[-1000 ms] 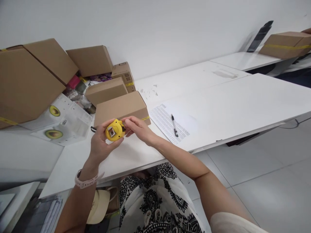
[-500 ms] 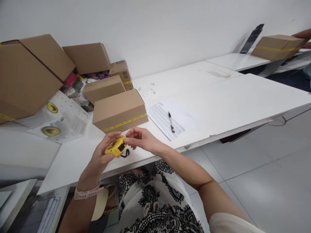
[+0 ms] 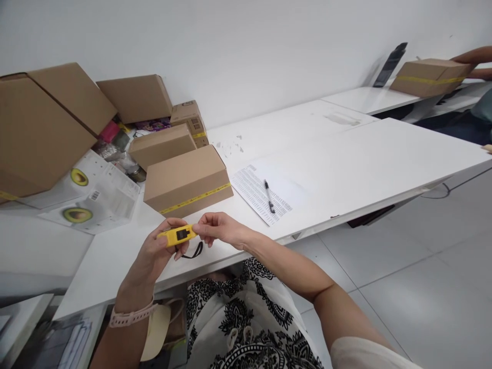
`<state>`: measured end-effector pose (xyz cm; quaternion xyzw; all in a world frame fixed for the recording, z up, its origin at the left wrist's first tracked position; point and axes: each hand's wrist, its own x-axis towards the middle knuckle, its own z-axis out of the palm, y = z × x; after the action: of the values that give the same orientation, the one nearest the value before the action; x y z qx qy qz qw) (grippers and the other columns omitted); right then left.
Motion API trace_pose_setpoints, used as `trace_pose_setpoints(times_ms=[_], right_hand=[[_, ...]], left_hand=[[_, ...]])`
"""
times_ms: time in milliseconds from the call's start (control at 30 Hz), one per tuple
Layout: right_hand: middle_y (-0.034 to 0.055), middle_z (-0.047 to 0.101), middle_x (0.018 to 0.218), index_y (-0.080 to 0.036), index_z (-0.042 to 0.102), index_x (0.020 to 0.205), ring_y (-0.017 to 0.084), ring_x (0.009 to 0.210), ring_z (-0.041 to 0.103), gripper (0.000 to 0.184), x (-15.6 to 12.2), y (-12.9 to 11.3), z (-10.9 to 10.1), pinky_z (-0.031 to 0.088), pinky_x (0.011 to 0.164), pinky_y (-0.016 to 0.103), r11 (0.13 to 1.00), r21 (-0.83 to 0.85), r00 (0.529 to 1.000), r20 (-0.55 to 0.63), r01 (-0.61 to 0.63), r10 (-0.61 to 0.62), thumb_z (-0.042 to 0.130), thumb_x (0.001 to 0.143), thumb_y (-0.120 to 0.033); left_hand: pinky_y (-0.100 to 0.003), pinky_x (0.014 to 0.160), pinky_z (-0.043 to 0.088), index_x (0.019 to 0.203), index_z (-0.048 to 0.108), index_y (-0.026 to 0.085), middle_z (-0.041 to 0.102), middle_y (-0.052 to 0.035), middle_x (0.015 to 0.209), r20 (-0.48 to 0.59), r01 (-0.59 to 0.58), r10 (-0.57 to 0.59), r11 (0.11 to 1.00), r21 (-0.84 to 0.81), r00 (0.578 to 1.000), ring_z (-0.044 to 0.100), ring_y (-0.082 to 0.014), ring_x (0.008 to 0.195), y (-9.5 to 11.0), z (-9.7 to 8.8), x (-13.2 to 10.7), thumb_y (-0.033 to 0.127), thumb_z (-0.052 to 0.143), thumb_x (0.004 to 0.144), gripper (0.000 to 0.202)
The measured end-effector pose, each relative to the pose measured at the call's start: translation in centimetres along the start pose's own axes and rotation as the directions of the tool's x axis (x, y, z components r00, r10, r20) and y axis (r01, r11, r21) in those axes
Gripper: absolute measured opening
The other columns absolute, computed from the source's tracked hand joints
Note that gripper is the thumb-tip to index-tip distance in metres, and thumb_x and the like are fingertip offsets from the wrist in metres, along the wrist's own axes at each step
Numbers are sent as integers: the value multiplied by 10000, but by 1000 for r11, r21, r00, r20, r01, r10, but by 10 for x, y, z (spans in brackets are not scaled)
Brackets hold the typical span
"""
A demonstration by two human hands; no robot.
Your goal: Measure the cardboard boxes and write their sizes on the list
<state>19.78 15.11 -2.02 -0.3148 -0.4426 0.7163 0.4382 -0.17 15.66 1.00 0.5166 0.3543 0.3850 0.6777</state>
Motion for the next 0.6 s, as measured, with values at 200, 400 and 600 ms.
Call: trace_pose_setpoints(times_ms=[200, 400, 600], right_hand=[[-34, 583, 646, -188, 612, 755, 86, 571, 477, 391, 3, -15, -21, 367, 526, 236, 991, 134, 1000, 13, 21, -23, 861, 724, -489], [-44, 519, 622, -204, 533, 686, 86, 575, 443, 270, 56, -100, -101, 368, 544, 231, 939, 38, 861, -412, 341, -296, 727, 792, -360], [-18, 518, 648, -226, 470, 700, 123, 622, 456, 227, 115, -111, -130, 394, 618, 260, 963, -267, 842, -509, 44, -180, 616, 840, -328]], left_hand=[[-211, 429, 396, 993, 707, 165, 688, -48, 704, -18, 7, -7, 999, -37, 1000, 586, -149, 547, 8, -16, 7, 391, 798, 700, 381], [-208, 321, 323, 787, 635, 163, 706, -43, 669, -471, -256, 204, 966, -49, 858, 537, -130, 422, 66, -84, 52, 306, 631, 807, 145], [-176, 330, 306, 828, 583, 147, 661, -19, 601, -536, -114, 77, 993, -36, 841, 498, -105, 396, 87, -127, 106, 206, 450, 950, 190]])
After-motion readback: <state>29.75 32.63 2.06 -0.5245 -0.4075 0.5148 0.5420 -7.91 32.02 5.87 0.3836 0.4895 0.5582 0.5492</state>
